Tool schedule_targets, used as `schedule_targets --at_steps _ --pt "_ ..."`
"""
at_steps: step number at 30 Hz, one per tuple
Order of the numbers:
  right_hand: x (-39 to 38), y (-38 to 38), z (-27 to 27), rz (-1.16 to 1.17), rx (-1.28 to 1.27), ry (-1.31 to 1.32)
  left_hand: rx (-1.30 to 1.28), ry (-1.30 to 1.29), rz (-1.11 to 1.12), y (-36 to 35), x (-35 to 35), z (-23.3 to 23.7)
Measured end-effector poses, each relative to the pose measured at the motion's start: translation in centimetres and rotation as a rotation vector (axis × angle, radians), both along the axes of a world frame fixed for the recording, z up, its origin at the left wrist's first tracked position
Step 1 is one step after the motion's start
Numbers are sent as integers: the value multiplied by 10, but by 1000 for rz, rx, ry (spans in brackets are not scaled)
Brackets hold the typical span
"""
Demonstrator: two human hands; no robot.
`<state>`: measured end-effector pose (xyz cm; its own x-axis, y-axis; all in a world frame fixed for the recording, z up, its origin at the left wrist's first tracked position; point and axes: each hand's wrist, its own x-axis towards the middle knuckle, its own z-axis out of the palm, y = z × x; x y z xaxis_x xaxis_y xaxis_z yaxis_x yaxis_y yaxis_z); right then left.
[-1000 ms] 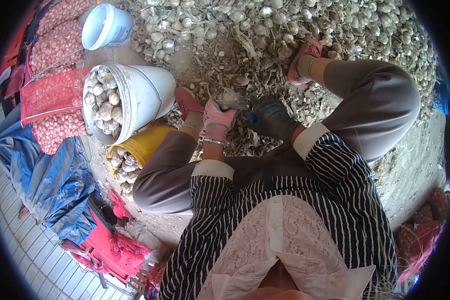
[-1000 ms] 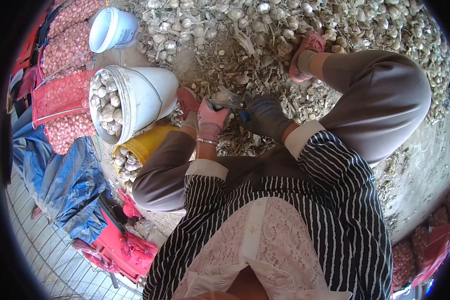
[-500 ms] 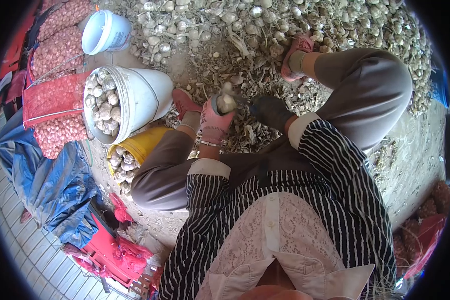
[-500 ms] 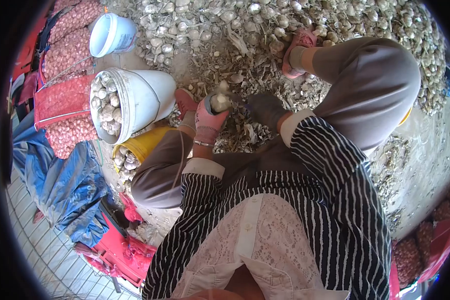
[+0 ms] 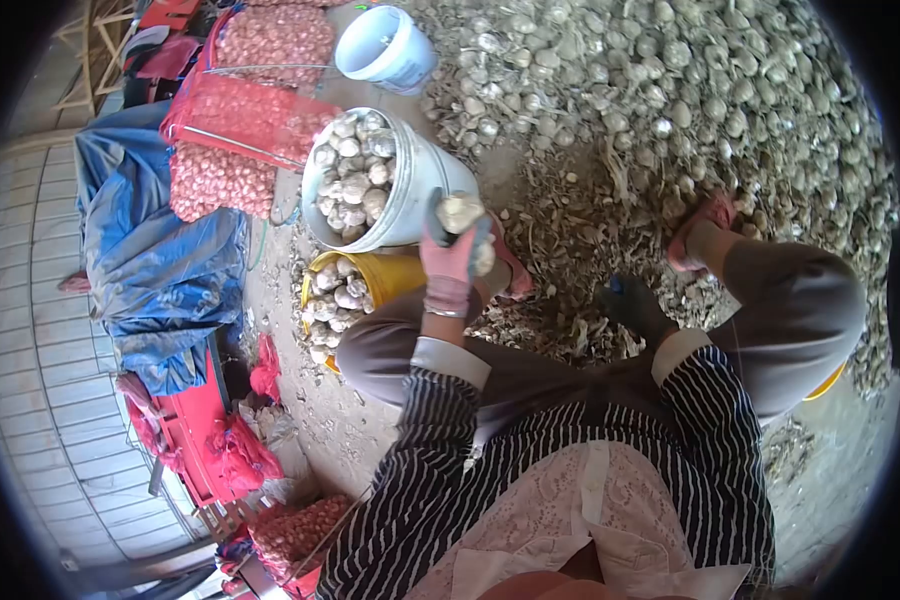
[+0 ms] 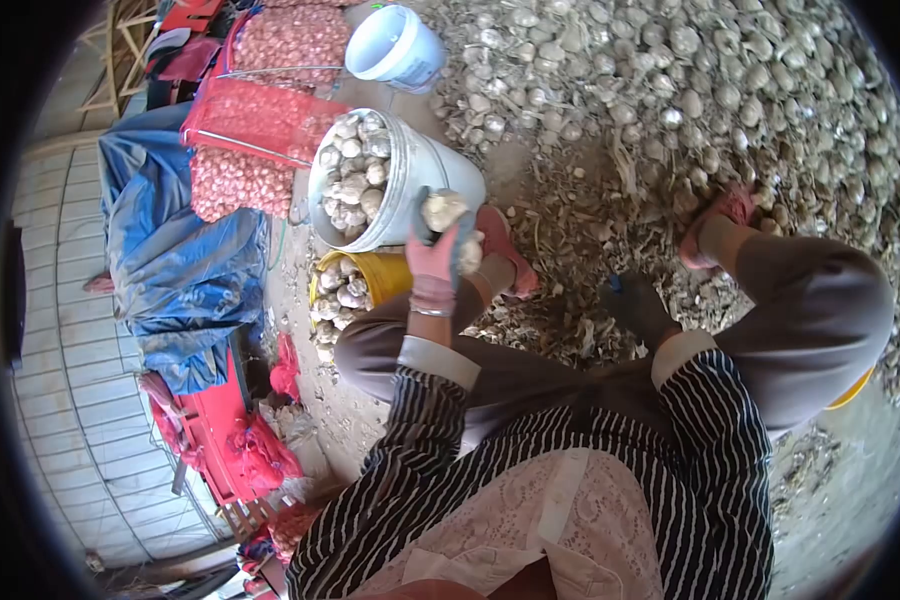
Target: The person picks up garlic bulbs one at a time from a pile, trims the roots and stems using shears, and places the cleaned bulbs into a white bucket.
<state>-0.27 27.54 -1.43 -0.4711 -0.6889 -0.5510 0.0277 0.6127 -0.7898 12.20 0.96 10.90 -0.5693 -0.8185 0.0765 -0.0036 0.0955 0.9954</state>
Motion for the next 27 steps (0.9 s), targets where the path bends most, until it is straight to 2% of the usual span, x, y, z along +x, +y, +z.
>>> schedule_targets --at_steps 3,5,7,9,10,11,13,15,16,17,18,21,23,25,26,27 --pt "1 -3 -1 -58 -137 -105 21 48 200 -80 31 46" --pt "0 -9 8 16 -130 83 -147 -10 321 -141 43 69" --pt "1 -15 3 4 -123 2 -116 -24 346 -187 44 91" --pt "1 -19 1 -16 -108 -71 -64 -113 337 -254 51 89" --pt "2 -20 2 -85 -145 -175 -185 -339 188 -293 59 80" --pt "3 -18 3 -160 -177 -276 -682 -641 -45 -323 74 72" --pt "-1 -15 -2 -229 -151 -366 41 -770 288 -313 36 85" --pt "-7 -17 1 -301 -132 -459 -854 -1069 582 -271 1 79" --pt "-10 -20 8 -500 -192 -756 -1231 -898 522 -238 -22 80" --pt "-13 -23 10 -700 -257 -1049 -1323 -676 383 -213 -47 78" --pt "-16 -26 2 -716 -255 -1133 -1231 -631 205 -194 -67 63" --pt "-24 -39 8 -648 -228 -1159 -875 -613 -351 -143 -127 6" --pt "-22 -45 3 -626 -250 -1131 -899 -742 -480 -113 -161 -43" --pt "-25 -50 12 -497 -200 -945 -901 -1012 -504 -100 -188 -100" --pt "-27 -54 21 -589 -211 -944 -942 -1130 -564 -97 -204 -120" --pt "-29 -54 19 -608 -203 -949 -936 -1129 -586 -95 -218 -137"
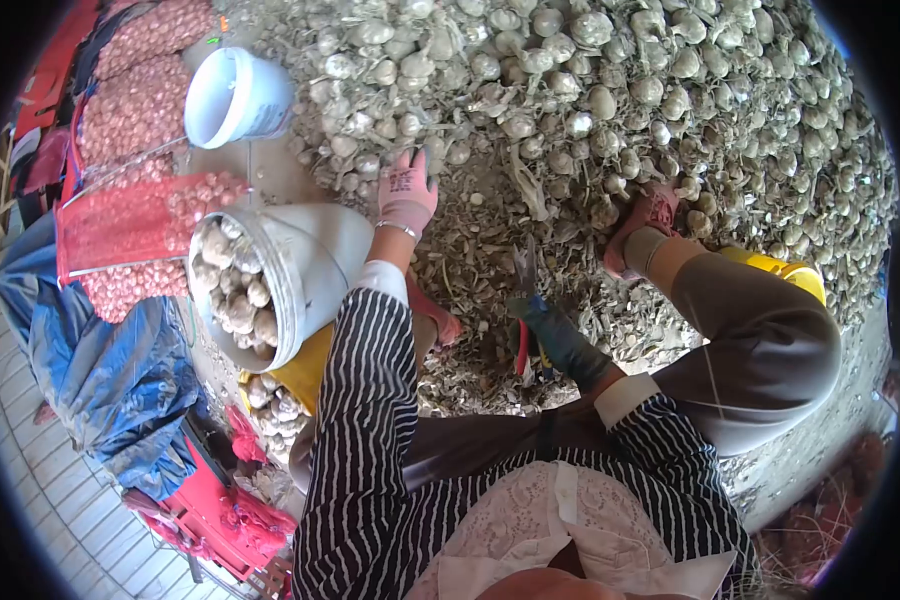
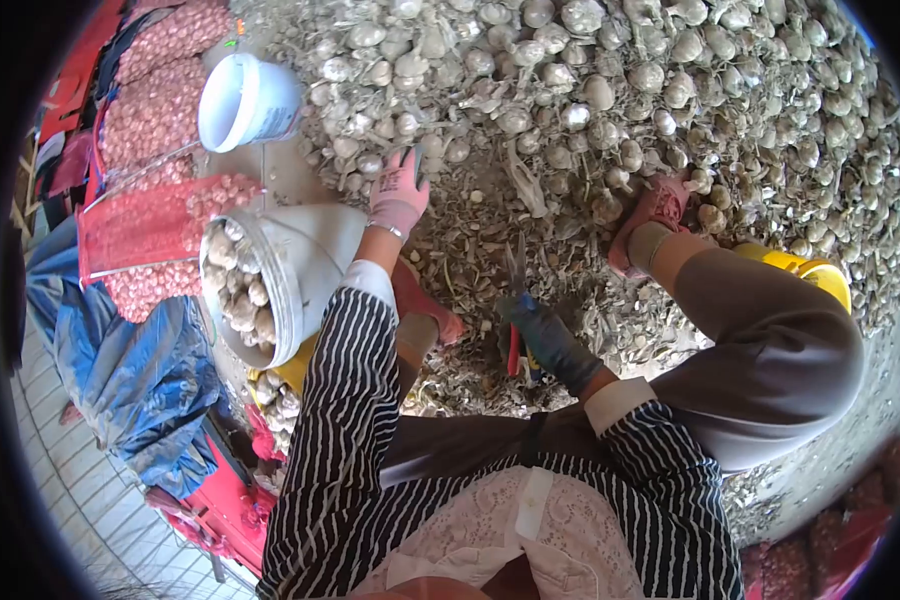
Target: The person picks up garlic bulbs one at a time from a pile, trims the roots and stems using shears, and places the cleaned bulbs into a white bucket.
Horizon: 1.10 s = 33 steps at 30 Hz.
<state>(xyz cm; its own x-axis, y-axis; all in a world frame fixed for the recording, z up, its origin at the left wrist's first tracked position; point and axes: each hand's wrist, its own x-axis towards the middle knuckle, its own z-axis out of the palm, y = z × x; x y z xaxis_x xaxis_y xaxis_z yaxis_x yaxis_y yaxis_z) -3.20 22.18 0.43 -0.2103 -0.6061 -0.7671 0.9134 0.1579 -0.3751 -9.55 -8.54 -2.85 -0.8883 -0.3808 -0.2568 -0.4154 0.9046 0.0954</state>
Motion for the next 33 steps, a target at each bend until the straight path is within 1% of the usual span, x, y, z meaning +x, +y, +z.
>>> schedule_targets --at_steps 2,3,4,6,7,8,9,10,11,12,13,14,16,17,18,20,21,22,24,25,26,27,28,29,31,32,33 --pt "-10 -3 1 -15 9 1 -166 -225 -46 2 -23 -30" --pt "-12 -2 -5 -32 0 23 -232 -242 -97 0 -33 -43" --pt "-13 -3 -7 -39 11 12 -222 -250 -107 -3 -41 -56" --pt "-15 -5 -11 -109 79 16 -262 -225 -35 -12 -49 -77" --pt "-19 -6 -11 -113 85 15 -272 -195 -9 -12 -50 -83" --pt "-22 -5 -12 -62 96 83 -266 -199 -14 -13 -49 -87" --pt "-20 -3 -15 -8 102 147 -152 -81 76 -13 -44 -90" --pt "-21 -2 -16 -9 99 142 -42 40 166 -13 -38 -88" --pt "-22 -1 -14 159 210 543 -58 38 162 -9 -29 -76" --pt "-24 0 -14 326 329 948 361 197 323 2 -17 -67" --pt "-25 0 -12 319 325 948 784 352 478 17 -1 -59" --pt "-28 1 -10 305 345 1099 1213 509 627 32 15 -50" --pt "-32 4 -5 276 388 1405 1215 495 643 70 36 -11" --pt "-31 5 -9 297 393 1449 1223 476 664 87 46 6" --pt "-32 7 -3 296 396 1454 1226 480 660 99 60 11" --pt "-35 11 15 493 467 1493 1116 557 449 117 85 15" --pt "-31 12 7 531 499 1583 1029 505 446 118 100 0" --pt "-29 15 10 531 499 1590 1030 513 445 124 107 6" --pt "-25 19 18 594 410 1583 1048 455 468 135 124 19" --pt "-23 22 24 595 404 1593 991 475 433 140 131 25" --pt "-22 25 30 685 378 1557 988 485 435 142 139 31" --pt "-19 28 34 775 353 1518 905 423 454 143 146 36" --pt "-16 31 37 780 350 1523 824 358 474 145 153 40" --pt "-10 35 40 819 326 1561 826 359 479 145 163 40" --pt "-3 41 42 862 302 1605 926 396 503 144 173 43" --pt "0 43 42 857 287 1610 928 402 505 144 175 44" --pt "3 45 42 851 272 1613 851 375 434 145 179 45"
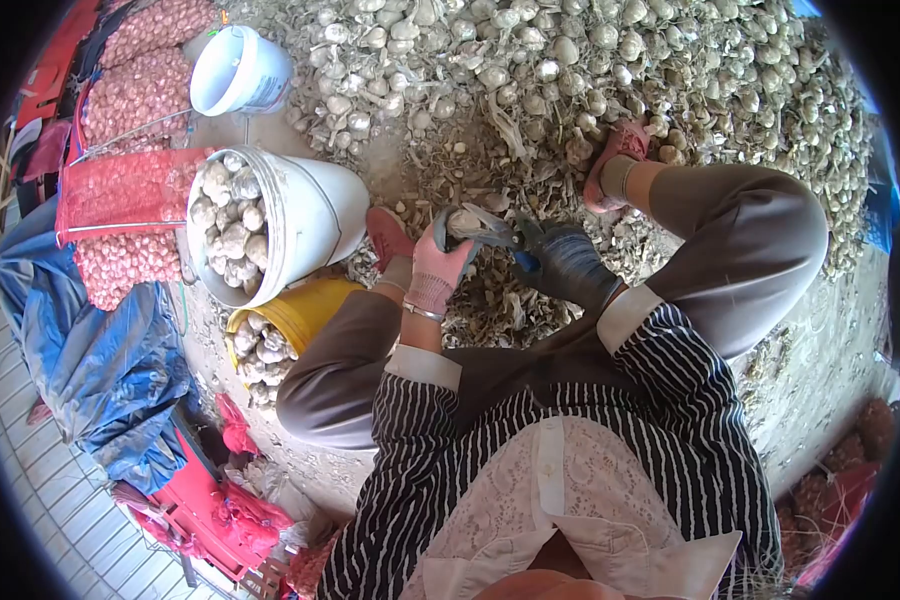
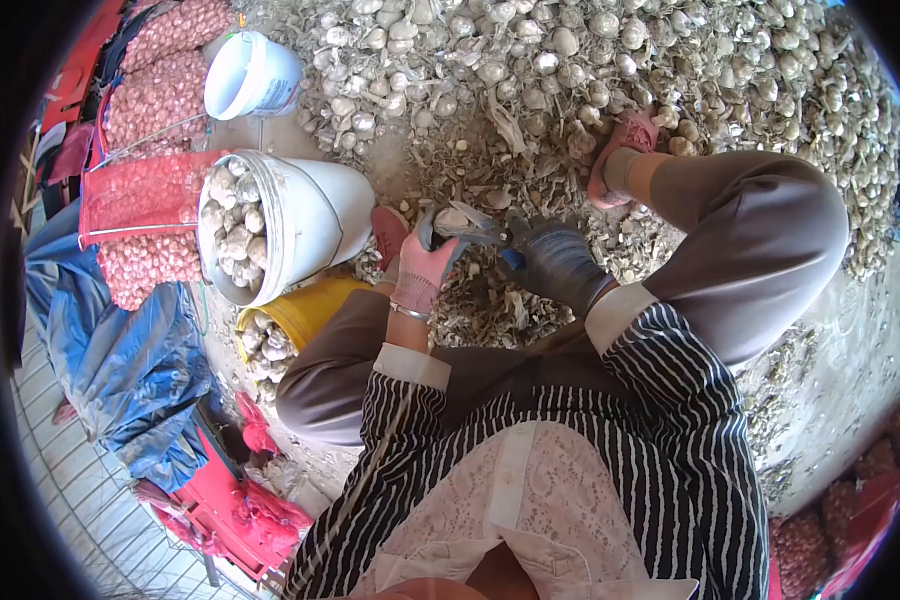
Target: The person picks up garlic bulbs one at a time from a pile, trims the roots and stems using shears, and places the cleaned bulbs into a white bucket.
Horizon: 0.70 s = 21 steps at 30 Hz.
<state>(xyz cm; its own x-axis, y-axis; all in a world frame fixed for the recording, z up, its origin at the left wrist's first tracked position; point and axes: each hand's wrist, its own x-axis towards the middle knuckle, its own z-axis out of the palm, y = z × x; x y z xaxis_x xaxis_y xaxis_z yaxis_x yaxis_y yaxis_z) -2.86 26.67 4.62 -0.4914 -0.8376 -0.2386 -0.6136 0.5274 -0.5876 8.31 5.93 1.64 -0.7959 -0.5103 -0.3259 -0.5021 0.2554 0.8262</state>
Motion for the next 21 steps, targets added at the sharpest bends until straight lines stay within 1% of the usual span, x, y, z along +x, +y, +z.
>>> schedule_targets --at_steps 1,3,5,7,9,10,11,12,13,15,16,17,18,19,20,21 --pt "3 0 1 2 2 2 -85 -17 -64 0 3 -1" --pt "6 1 4 -4 -13 -59 -60 33 -60 -2 7 -7" --pt "8 4 3 -6 -32 -70 -31 82 -56 3 7 -3" --pt "12 7 -4 -9 -47 -87 -154 66 -107 10 8 0" --pt "17 9 -16 -6 5 -61 -162 21 -93 16 7 -4" --pt "18 8 -12 -5 12 -66 -176 -23 -84 18 6 -3" --pt "18 8 -8 -21 85 -117 -168 -27 -85 20 5 -2" --pt "18 8 -5 -36 157 -166 -100 -72 -80 20 4 -1" --pt "18 8 -7 -34 164 -170 -34 -118 -74 21 3 -1" --pt "17 9 -14 -31 219 -166 -30 -104 -86 19 5 -5" --pt "16 8 -25 -54 176 -105 -30 -89 -101 20 6 -9" --pt "11 8 -38 -61 179 -110 -27 -94 -109 22 10 -22" --pt "2 6 -50 -27 203 -63 -119 -41 -109 22 12 -33" --pt "-4 4 -52 7 225 -14 -214 15 -109 22 8 -31" --pt "-5 4 -51 -54 215 -62 -222 22 -119 20 5 -28" --pt "-4 6 -51 -60 210 -57 91 111 27 18 2 -26"
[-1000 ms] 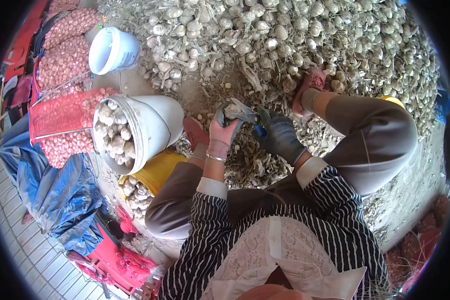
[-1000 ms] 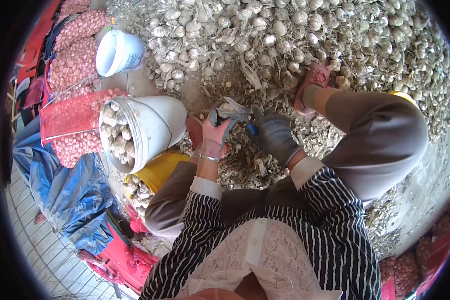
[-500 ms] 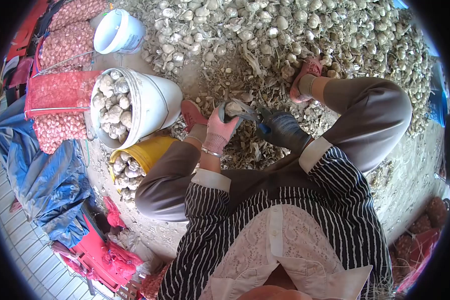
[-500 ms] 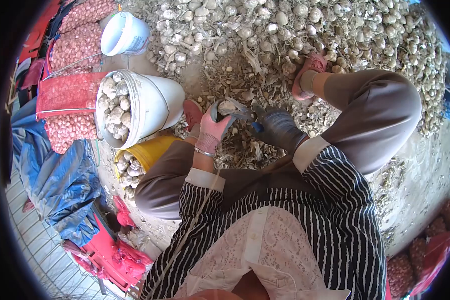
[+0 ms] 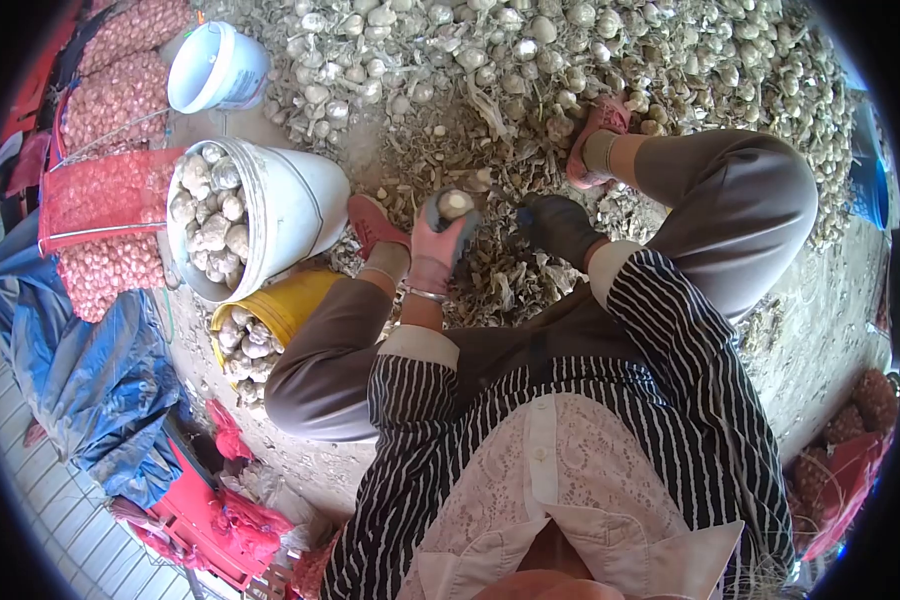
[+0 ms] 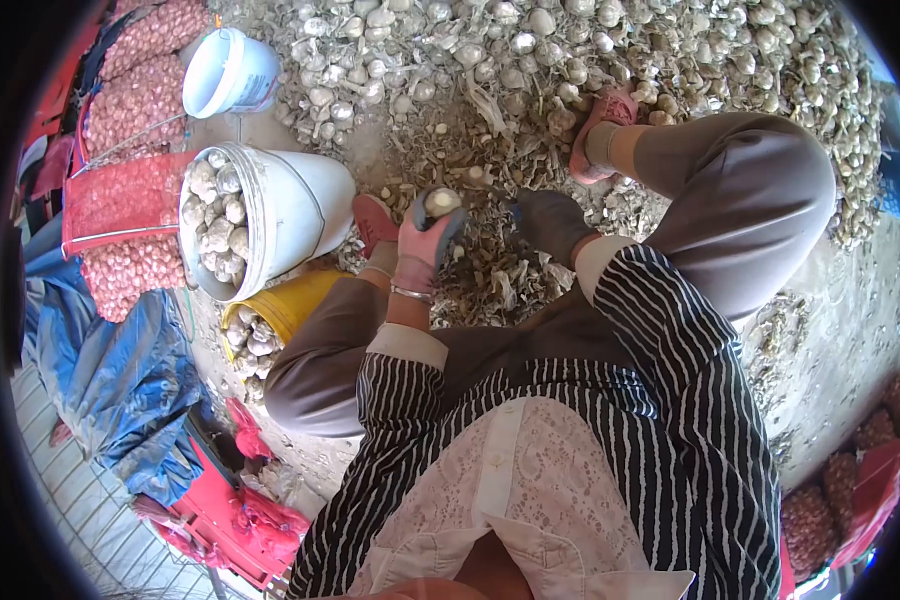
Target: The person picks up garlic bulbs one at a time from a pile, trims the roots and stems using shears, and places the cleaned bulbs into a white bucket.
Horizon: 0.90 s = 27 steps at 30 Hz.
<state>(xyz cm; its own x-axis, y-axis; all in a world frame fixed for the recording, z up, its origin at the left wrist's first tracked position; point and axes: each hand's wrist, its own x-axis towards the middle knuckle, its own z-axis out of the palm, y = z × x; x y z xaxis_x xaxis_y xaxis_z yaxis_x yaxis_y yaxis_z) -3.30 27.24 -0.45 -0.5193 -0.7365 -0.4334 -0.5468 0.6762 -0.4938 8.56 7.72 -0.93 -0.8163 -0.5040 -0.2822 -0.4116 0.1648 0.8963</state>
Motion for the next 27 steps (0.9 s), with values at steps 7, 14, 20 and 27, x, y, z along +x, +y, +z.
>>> schedule_targets --at_steps 7,14,20,27 --pt "48 4 0 -346 -280 -485 1162 366 407 -5 -2 27" --pt "54 -5 4 -452 -543 -650 82 114 -340 3 9 -39" --pt "39 -12 2 -891 -400 -1040 1214 452 499 16 1 3" --pt "34 -32 -15 -1370 -439 -1294 1228 390 630 -52 -39 -12"
